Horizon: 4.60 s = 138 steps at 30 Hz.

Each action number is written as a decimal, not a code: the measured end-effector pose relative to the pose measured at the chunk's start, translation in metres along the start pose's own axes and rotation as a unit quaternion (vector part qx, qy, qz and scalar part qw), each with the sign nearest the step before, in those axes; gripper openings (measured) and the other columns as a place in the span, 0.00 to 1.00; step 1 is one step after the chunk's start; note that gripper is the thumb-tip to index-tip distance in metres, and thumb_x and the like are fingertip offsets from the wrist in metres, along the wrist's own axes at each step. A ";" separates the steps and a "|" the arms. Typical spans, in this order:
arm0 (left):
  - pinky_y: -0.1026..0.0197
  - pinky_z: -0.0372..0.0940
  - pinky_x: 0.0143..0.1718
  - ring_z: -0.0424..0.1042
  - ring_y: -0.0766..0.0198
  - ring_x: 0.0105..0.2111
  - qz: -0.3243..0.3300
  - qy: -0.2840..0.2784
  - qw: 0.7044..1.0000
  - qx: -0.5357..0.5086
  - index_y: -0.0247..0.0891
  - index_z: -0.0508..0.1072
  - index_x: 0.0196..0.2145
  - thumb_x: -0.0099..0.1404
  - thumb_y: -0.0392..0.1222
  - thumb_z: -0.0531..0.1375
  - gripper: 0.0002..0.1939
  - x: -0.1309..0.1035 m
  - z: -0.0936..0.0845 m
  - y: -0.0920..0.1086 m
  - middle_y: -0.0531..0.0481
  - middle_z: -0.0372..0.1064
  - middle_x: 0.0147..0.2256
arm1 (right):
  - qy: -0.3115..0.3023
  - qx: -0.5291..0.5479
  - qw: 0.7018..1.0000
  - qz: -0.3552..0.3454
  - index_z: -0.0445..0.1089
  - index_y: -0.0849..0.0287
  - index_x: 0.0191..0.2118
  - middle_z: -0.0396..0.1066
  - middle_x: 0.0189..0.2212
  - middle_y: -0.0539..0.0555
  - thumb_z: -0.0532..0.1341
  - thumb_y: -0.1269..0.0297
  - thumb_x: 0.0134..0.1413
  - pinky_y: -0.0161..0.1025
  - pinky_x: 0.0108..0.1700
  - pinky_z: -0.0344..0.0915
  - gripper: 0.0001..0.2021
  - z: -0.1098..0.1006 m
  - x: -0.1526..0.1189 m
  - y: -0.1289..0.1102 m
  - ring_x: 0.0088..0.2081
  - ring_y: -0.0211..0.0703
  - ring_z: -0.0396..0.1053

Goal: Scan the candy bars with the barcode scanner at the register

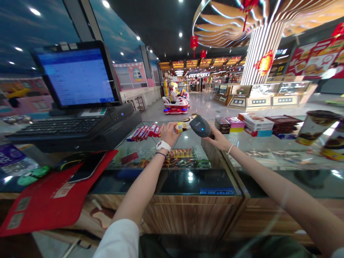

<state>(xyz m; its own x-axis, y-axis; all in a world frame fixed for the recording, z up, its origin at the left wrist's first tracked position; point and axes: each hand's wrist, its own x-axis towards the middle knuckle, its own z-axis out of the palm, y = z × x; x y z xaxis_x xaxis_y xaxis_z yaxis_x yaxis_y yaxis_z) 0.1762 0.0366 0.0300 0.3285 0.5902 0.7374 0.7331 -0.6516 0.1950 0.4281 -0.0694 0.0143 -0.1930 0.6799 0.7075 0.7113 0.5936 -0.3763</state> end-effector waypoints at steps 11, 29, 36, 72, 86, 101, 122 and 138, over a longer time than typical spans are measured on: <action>0.45 0.58 0.59 0.70 0.48 0.52 -0.019 0.005 1.000 -0.005 0.44 0.69 0.49 0.59 0.41 0.67 0.20 -0.002 0.001 -0.001 0.44 0.73 0.50 | -0.044 -0.041 0.995 0.075 0.71 0.59 0.41 0.75 0.34 0.57 0.55 0.46 0.62 0.42 0.41 0.67 0.20 0.008 0.000 -0.032 0.35 0.49 0.72; 0.45 0.59 0.59 0.70 0.48 0.53 -0.016 -0.008 1.000 0.006 0.43 0.71 0.48 0.58 0.37 0.66 0.20 -0.003 0.002 -0.006 0.45 0.73 0.51 | -0.055 -0.075 0.991 0.100 0.73 0.59 0.43 0.77 0.31 0.56 0.55 0.48 0.63 0.39 0.37 0.64 0.19 0.008 -0.003 -0.034 0.32 0.49 0.73; 0.45 0.57 0.61 0.70 0.50 0.53 -0.012 -0.008 1.000 0.011 0.44 0.70 0.49 0.59 0.37 0.65 0.19 -0.003 0.004 -0.006 0.46 0.73 0.51 | -0.062 -0.070 0.990 0.102 0.72 0.59 0.43 0.77 0.30 0.56 0.55 0.49 0.64 0.39 0.38 0.64 0.19 0.007 -0.003 -0.036 0.33 0.50 0.73; 0.47 0.56 0.59 0.69 0.47 0.53 -0.026 0.013 0.999 -0.042 0.42 0.71 0.48 0.54 0.35 0.69 0.23 -0.002 -0.002 0.001 0.44 0.73 0.50 | -0.162 -0.164 0.973 0.029 0.71 0.52 0.57 0.71 0.58 0.57 0.55 0.81 0.40 0.69 0.65 0.48 0.35 -0.014 -0.016 0.058 0.62 0.58 0.64; 0.47 0.59 0.57 0.70 0.48 0.51 -0.006 0.037 0.998 -0.046 0.42 0.71 0.46 0.53 0.36 0.71 0.23 -0.002 -0.001 0.003 0.44 0.74 0.48 | -0.073 -0.011 0.989 0.130 0.75 0.55 0.48 0.78 0.46 0.54 0.55 0.83 0.34 0.49 0.57 0.68 0.32 -0.014 -0.012 0.065 0.50 0.50 0.75; 0.51 0.70 0.47 0.76 0.56 0.43 -0.152 0.045 0.899 -0.409 0.38 0.69 0.41 0.44 0.39 0.74 0.27 0.000 0.014 0.034 0.45 0.74 0.44 | 0.114 0.137 0.962 0.205 0.70 0.57 0.41 0.76 0.40 0.56 0.67 0.61 0.47 0.55 0.52 0.71 0.14 0.011 0.006 0.012 0.41 0.48 0.75; 0.54 0.69 0.45 0.76 0.60 0.35 -0.217 -0.120 0.803 -0.542 0.39 0.70 0.32 0.46 0.53 0.73 0.23 -0.014 0.016 0.062 0.51 0.75 0.32 | 0.122 0.500 0.814 0.270 0.61 0.47 0.44 0.75 0.42 0.46 0.74 0.53 0.39 0.46 0.55 0.70 0.27 0.015 0.006 -0.025 0.48 0.42 0.74; 0.49 0.68 0.50 0.75 0.55 0.45 -0.051 -0.059 0.917 -0.392 0.40 0.67 0.47 0.55 0.45 0.70 0.25 -0.023 -0.002 0.066 0.41 0.73 0.47 | 0.116 0.396 0.892 0.187 0.56 0.50 0.38 0.71 0.43 0.48 0.73 0.53 0.39 0.46 0.54 0.70 0.27 0.029 0.001 -0.026 0.45 0.42 0.74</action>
<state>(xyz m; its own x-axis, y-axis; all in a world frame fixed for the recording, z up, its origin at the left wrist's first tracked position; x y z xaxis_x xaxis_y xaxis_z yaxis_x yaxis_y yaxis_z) 0.2155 -0.0206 0.0271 0.3784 0.6842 0.6234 0.1256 -0.7052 0.6978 0.3897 -0.0716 0.0078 0.1669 0.8410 0.5146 -0.0205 0.5247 -0.8510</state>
